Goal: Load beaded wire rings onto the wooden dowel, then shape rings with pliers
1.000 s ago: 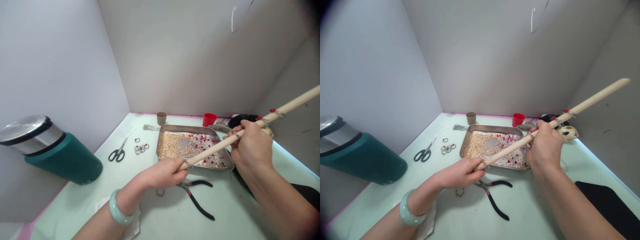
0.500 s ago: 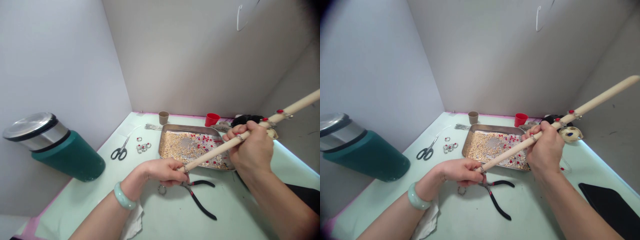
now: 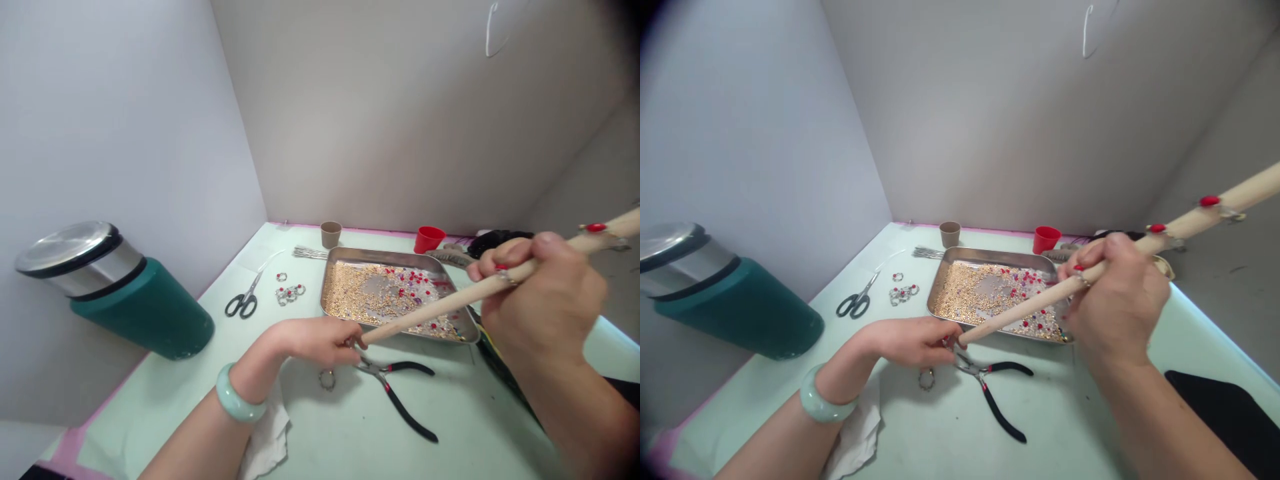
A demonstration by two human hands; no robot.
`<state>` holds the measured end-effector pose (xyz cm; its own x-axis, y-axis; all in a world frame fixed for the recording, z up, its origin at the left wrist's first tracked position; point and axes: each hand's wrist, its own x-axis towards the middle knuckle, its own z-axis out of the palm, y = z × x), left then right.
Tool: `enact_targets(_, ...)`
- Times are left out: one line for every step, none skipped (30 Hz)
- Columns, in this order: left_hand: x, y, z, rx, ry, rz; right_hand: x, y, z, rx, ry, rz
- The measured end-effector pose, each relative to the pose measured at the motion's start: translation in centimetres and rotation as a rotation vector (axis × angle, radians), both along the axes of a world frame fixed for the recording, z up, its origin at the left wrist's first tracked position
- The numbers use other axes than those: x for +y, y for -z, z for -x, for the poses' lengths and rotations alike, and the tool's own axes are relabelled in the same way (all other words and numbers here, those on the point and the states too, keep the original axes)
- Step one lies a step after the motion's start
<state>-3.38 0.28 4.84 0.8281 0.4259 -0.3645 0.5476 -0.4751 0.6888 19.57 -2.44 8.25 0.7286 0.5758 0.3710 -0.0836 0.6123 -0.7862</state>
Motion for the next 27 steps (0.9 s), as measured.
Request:
enact_targets(0.0, -0.4, 0.2, -0.048, -0.003, 0.058, 0.0, -0.3, -0.4, 0.035, 0.001, 0.006)
enact_targets(0.1, -0.6, 0.4, -0.099, -0.015, 0.105, -0.1, -0.6, -0.8, 0.075, 0.002, 0.016)
enact_targets(0.2, -0.8, 0.5, -0.147, -0.024, 0.142, -0.1, -0.9, -1.2, 0.11, 0.01, 0.021)
enact_targets(0.2, -0.9, 0.5, -0.194, -0.033, 0.17, -0.2, -1.1, -1.5, 0.139, 0.02, 0.024)
enact_targets(0.2, -0.9, 0.4, -0.236, -0.04, 0.195, -0.2, -1.2, -1.7, 0.156, 0.035, 0.021)
enact_targets(0.2, -0.8, 0.4, -0.269, -0.046, 0.222, -0.3, -1.2, -1.7, 0.164, 0.047, 0.017)
enact_targets(0.2, -0.6, 0.3, -0.297, -0.054, 0.254, -0.3, -1.2, -1.7, 0.166, 0.053, 0.016)
enact_targets(0.1, -0.5, 0.1, -0.322, -0.067, 0.287, -0.3, -1.1, -1.6, 0.165, 0.053, 0.017)
enact_targets(0.1, -0.4, 0.0, -0.347, -0.084, 0.323, -0.3, -1.0, -1.5, 0.162, 0.051, 0.019)
enact_targets(0.1, -0.3, 0.0, -0.371, -0.102, 0.358, -0.3, -0.8, -1.4, 0.16, 0.042, 0.02)
enact_targets(0.0, -0.2, -0.1, -0.395, -0.117, 0.39, -0.3, -0.7, -1.3, 0.158, 0.035, 0.018)
enact_targets(0.0, -0.2, -0.1, -0.423, -0.13, 0.415, -0.2, -0.5, -1.3, 0.158, 0.032, 0.017)
enact_targets(0.0, -0.2, -0.1, -0.455, -0.142, 0.436, -0.1, -0.4, -1.4, 0.163, 0.036, 0.013)
enact_targets(0.0, -0.2, -0.1, -0.489, -0.157, 0.446, 0.0, -0.3, -1.5, 0.17, 0.045, 0.012)
enact_targets(0.0, -0.2, -0.2, -0.526, -0.177, 0.442, 0.1, -0.3, -1.7, 0.178, 0.058, 0.015)
enact_targets(0.0, -0.2, -0.2, -0.563, -0.204, 0.425, 0.2, -0.3, -1.8, 0.184, 0.074, 0.017)
enact_targets(0.0, -0.2, -0.2, -0.594, -0.235, 0.397, 0.3, -0.3, -2.0, 0.19, 0.092, 0.016)
enact_targets(0.0, -0.2, -0.3, -0.626, -0.275, 0.361, 0.4, -0.3, -2.1, 0.194, 0.108, 0.011)
enact_targets(0.0, -0.1, -0.4, -0.658, -0.321, 0.324, 0.4, -0.4, -2.2, 0.194, 0.12, 0.004)
enact_targets(0.0, -0.1, -0.5, -0.693, -0.367, 0.291, 0.4, -0.5, -2.3, 0.193, 0.127, -0.004)
enact_targets(-0.1, 0.0, -0.6, -0.731, -0.407, 0.266, 0.4, -0.6, -2.2, 0.192, 0.128, -0.011)
enact_targets(-0.1, 0.0, -0.8, -0.776, -0.441, 0.255, 0.3, -0.7, -2.2, 0.193, 0.123, -0.015)
enact_targets(-0.1, 0.1, -0.9, -0.827, -0.471, 0.256, 0.2, -0.8, -2.1, 0.194, 0.114, -0.017)
enact_targets(0.0, 0.2, -0.9, -0.879, -0.497, 0.267, 0.1, -1.0, -1.9, 0.196, 0.103, -0.016)
enact_targets(0.0, 0.2, -1.0, -0.926, -0.52, 0.283, 0.0, -1.1, -1.8, 0.198, 0.092, -0.012)
enact_targets(0.0, 0.3, -1.1, -0.968, -0.545, 0.298, -0.1, -1.2, -1.7, 0.2, 0.081, -0.004)
enact_targets(0.1, 0.4, -1.1, -1.001, -0.571, 0.312, -0.2, -1.3, -1.5, 0.202, 0.071, 0.005)
